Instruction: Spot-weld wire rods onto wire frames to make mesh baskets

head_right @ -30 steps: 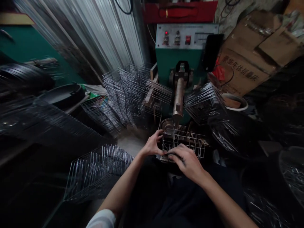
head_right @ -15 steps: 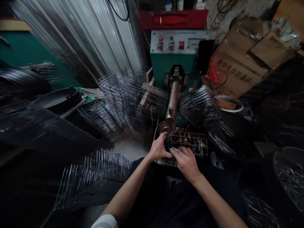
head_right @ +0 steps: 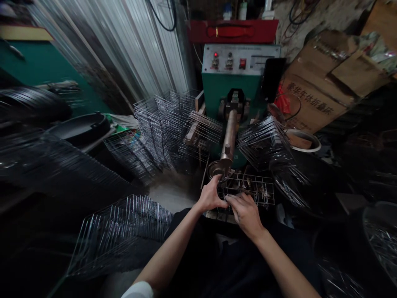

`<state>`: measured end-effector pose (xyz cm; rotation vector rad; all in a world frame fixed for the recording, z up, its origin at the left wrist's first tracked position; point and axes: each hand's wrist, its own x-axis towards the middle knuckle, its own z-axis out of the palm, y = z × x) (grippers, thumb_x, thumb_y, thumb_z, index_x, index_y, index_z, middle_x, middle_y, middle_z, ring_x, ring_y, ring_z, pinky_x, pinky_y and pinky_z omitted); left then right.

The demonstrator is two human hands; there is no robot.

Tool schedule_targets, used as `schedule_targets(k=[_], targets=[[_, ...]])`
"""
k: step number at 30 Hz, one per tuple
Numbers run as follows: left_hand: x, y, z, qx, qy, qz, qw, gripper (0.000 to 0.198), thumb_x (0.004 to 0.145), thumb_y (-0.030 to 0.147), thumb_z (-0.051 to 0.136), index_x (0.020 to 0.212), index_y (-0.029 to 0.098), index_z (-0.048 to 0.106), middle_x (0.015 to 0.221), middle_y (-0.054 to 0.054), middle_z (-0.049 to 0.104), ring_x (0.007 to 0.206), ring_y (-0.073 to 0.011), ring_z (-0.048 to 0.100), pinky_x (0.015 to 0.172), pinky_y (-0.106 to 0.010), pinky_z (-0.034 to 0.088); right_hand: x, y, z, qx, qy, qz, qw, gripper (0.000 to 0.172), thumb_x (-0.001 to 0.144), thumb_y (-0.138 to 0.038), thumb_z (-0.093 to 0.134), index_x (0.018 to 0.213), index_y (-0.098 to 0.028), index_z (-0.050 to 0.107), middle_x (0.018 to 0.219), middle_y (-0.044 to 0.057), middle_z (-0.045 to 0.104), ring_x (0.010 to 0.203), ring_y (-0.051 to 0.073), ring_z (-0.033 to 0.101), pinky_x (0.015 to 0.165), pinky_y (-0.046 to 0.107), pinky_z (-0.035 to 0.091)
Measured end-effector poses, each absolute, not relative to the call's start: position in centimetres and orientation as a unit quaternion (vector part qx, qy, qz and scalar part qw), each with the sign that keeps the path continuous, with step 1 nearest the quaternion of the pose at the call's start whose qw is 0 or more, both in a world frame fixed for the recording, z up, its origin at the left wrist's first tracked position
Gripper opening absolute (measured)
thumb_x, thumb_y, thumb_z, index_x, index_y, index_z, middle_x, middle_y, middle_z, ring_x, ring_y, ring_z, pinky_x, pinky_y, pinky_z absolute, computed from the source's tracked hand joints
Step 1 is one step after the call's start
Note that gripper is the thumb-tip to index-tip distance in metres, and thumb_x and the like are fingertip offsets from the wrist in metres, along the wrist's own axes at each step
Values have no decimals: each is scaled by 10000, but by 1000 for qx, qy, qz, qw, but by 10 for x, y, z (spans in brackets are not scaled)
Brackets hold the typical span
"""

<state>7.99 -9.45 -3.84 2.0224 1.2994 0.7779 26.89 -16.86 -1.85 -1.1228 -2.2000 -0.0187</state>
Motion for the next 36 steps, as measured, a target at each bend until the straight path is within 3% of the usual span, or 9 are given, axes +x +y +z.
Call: schedule_targets(k=[12, 21, 29, 36], targets=[[82, -95, -36, 748, 506, 306, 300, 1028, 498, 372, 847, 1402, 234, 378, 1345, -100, 591, 1154, -336, 637, 977, -452, 509, 268, -162, -14, -442, -836, -11, 325, 300, 979, -101, 479, 1201, -212, 649, 1103, 55, 730, 988, 235, 635, 878, 394, 482], [80, -62, -26, 751, 527, 296, 264, 1005, 513, 464, 847, 1384, 222, 408, 1326, -106, 606, 1195, -343, 609, 997, -451, 499, 256, -131, -13, -542, -770, 18, 337, 144, 988, -245, 504, 1073, -199, 612, 1021, 101, 634, 842, 234, 624, 782, 361, 517], [77, -60, -22, 754, 530, 306, 240, 980, 523, 491, 841, 1366, 228, 417, 1327, -104, 609, 1175, -337, 622, 957, -440, 513, 258, -124, -8, -549, -760, 19, 347, 226, 977, -306, 529, 1176, -207, 569, 1091, 115, 609, 998, 281, 588, 880, 416, 489], [74, -28, -26, 751, 517, 307, 273, 973, 484, 548, 864, 1313, 220, 476, 1254, -87, 651, 1150, -321, 638, 949, -412, 513, 272, -96, -9, -570, -766, -28, 294, 170, 971, -330, 539, 917, -210, 646, 972, 86, 591, 918, 256, 544, 798, 366, 428]])
